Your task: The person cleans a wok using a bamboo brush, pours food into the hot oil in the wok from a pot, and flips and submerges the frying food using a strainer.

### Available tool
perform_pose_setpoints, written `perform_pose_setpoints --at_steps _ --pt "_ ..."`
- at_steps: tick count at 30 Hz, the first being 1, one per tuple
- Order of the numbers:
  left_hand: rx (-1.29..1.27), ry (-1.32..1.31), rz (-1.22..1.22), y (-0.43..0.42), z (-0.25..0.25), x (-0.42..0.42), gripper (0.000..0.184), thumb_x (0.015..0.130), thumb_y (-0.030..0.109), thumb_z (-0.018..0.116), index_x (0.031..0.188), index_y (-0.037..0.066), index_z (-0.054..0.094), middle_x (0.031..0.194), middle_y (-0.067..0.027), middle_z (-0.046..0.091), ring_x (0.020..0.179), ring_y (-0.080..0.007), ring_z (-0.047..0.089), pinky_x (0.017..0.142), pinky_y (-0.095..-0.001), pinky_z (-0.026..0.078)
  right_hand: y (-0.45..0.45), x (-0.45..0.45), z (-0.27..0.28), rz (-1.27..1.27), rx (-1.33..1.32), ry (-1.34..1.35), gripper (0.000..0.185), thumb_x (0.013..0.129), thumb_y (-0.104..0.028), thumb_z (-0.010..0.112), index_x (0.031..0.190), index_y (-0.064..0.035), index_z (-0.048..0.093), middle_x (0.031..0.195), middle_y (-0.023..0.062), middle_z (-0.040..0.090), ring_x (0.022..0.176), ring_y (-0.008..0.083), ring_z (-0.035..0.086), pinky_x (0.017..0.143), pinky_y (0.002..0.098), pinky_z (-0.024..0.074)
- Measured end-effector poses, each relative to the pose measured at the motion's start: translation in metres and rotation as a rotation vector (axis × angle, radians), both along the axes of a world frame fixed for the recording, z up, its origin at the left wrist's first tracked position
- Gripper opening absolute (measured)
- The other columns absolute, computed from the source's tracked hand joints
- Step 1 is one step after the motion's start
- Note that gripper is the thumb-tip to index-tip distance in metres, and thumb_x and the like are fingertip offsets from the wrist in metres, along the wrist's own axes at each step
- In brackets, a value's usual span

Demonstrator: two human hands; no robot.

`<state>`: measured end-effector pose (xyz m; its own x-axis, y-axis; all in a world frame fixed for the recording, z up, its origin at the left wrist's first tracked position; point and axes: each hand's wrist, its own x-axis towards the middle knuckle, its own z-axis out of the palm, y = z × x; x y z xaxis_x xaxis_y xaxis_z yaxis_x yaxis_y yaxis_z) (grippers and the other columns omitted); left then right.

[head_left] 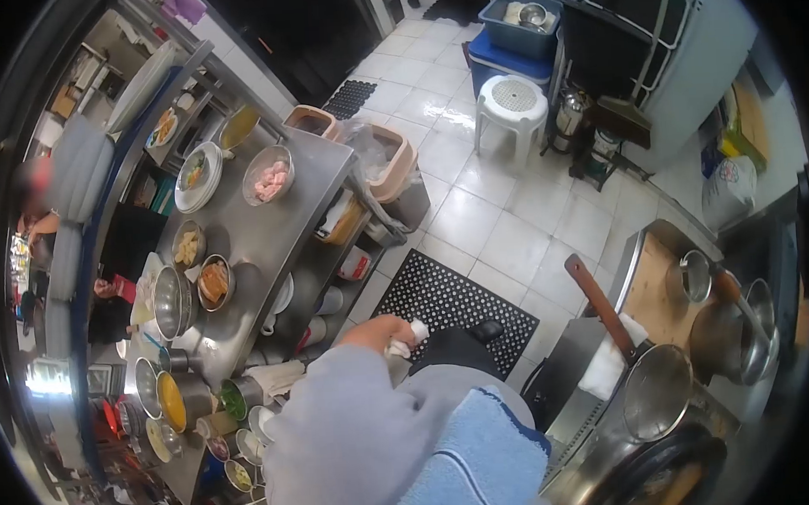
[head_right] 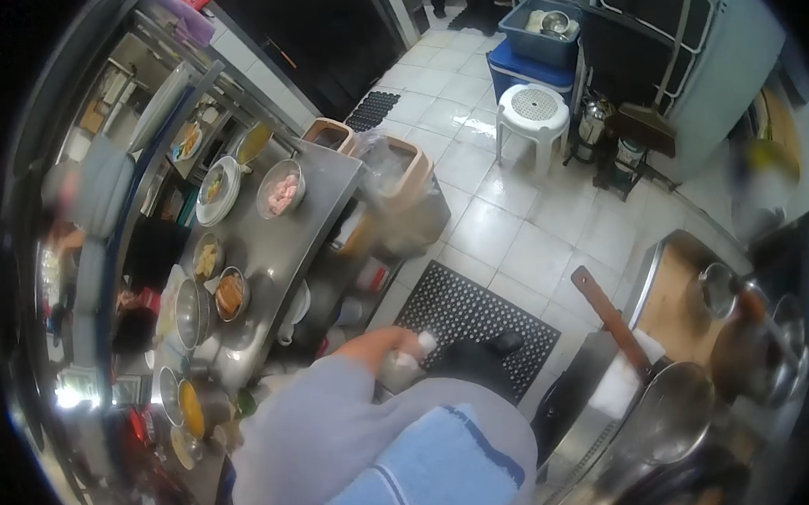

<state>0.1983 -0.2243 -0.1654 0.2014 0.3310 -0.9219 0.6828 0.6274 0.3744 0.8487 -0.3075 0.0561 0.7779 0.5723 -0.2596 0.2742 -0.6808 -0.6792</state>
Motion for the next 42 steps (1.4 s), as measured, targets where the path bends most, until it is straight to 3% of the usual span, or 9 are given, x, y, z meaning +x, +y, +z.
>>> perform_pose_setpoints --at_steps 6,8,11,13,20,31,35,37,42 --pt "0.101 -0.066 0.126 0.003 0.025 0.008 0.026 0.075 0.025 0.072 0.092 0.006 0.066 0.087 -0.0068 0.068 0.069 -0.0188 0.066 0.061 -0.0345 0.054 -0.004 -0.002 -0.004 -0.009 -0.006 0.006 0.055 0.085 -0.028 0.063 0.132 -0.0033 0.051 0.112 0.0151 0.062 0.097 0.0249 0.058 0.086 0.0361 0.0457" --pt "-0.154 -0.138 0.415 0.003 -0.019 -0.003 0.036 0.070 0.028 0.075 0.101 0.011 0.070 0.103 -0.0121 0.068 0.090 -0.0226 0.066 0.079 -0.0382 0.052 -0.002 -0.003 -0.004 -0.005 -0.015 0.007 0.055 0.085 -0.028 0.063 0.132 -0.0033 0.051 0.112 0.0150 0.062 0.097 0.0248 0.058 0.086 0.0361 0.0457" --pt "-0.007 -0.006 0.159 0.015 -0.031 -0.001 0.031 0.072 0.026 0.073 0.097 0.008 0.069 0.093 -0.0093 0.069 0.079 -0.0215 0.066 0.070 -0.0368 0.053 -0.004 0.000 -0.003 -0.020 0.006 0.015 0.054 0.085 -0.028 0.063 0.132 -0.0035 0.051 0.112 0.0150 0.062 0.097 0.0247 0.058 0.087 0.0361 0.0458" --pt "0.027 0.207 -0.136 0.031 0.069 0.032 0.029 0.072 0.023 0.072 0.097 0.007 0.069 0.088 -0.0092 0.069 0.075 -0.0209 0.067 0.066 -0.0363 0.053 -0.007 -0.002 -0.002 -0.025 0.005 0.012 0.054 0.085 -0.028 0.063 0.132 -0.0036 0.051 0.112 0.0149 0.062 0.097 0.0247 0.058 0.087 0.0362 0.0458" --pt "-0.015 0.073 0.179 0.023 0.001 0.026 0.033 0.071 0.027 0.072 0.097 0.006 0.070 0.087 -0.0089 0.070 0.078 -0.0224 0.067 0.070 -0.0383 0.053 -0.004 -0.003 -0.007 -0.022 0.028 0.019 0.054 0.086 -0.028 0.062 0.132 -0.0039 0.050 0.113 0.0148 0.061 0.098 0.0245 0.058 0.087 0.0362 0.0459" --pt "-0.017 0.348 -0.426 0.043 0.061 0.039 0.038 0.074 0.019 0.064 0.112 0.019 0.067 0.108 -0.0095 0.067 0.094 -0.0266 0.065 0.086 -0.0412 0.049 -0.014 -0.001 0.000 -0.065 0.022 0.020 0.054 0.086 -0.028 0.061 0.133 -0.0044 0.050 0.114 0.0145 0.061 0.099 0.0241 0.058 0.087 0.0363 0.0461" --pt "-0.065 0.286 0.001 0.012 -0.073 -0.001 0.025 0.078 0.027 0.067 0.100 0.015 0.071 0.094 -0.0082 0.071 0.080 -0.0245 0.068 0.074 -0.0402 0.052 -0.013 0.003 0.007 -0.073 0.025 0.007 0.054 0.086 -0.029 0.061 0.133 -0.0046 0.049 0.114 0.0145 0.061 0.099 0.0240 0.058 0.087 0.0363 0.0462" --pt "-0.055 0.244 -0.479 0.043 0.015 0.025 0.032 0.082 0.024 0.062 0.111 0.012 0.066 0.110 -0.0129 0.065 0.101 -0.0287 0.062 0.087 -0.0399 0.048 -0.014 0.004 0.009 -0.080 0.026 0.008 0.054 0.087 -0.029 0.061 0.133 -0.0047 0.049 0.115 0.0144 0.061 0.099 0.0239 0.058 0.087 0.0364 0.0463" --pt "-0.104 0.259 -0.299 0.056 0.028 0.048 0.038 0.080 0.022 0.065 0.117 0.012 0.063 0.117 -0.0146 0.063 0.107 -0.0277 0.060 0.091 -0.0401 0.046 -0.019 0.005 0.016 -0.093 0.007 -0.010 0.054 0.087 -0.029 0.061 0.134 -0.0049 0.049 0.115 0.0143 0.061 0.100 0.0238 0.058 0.087 0.0364 0.0463"
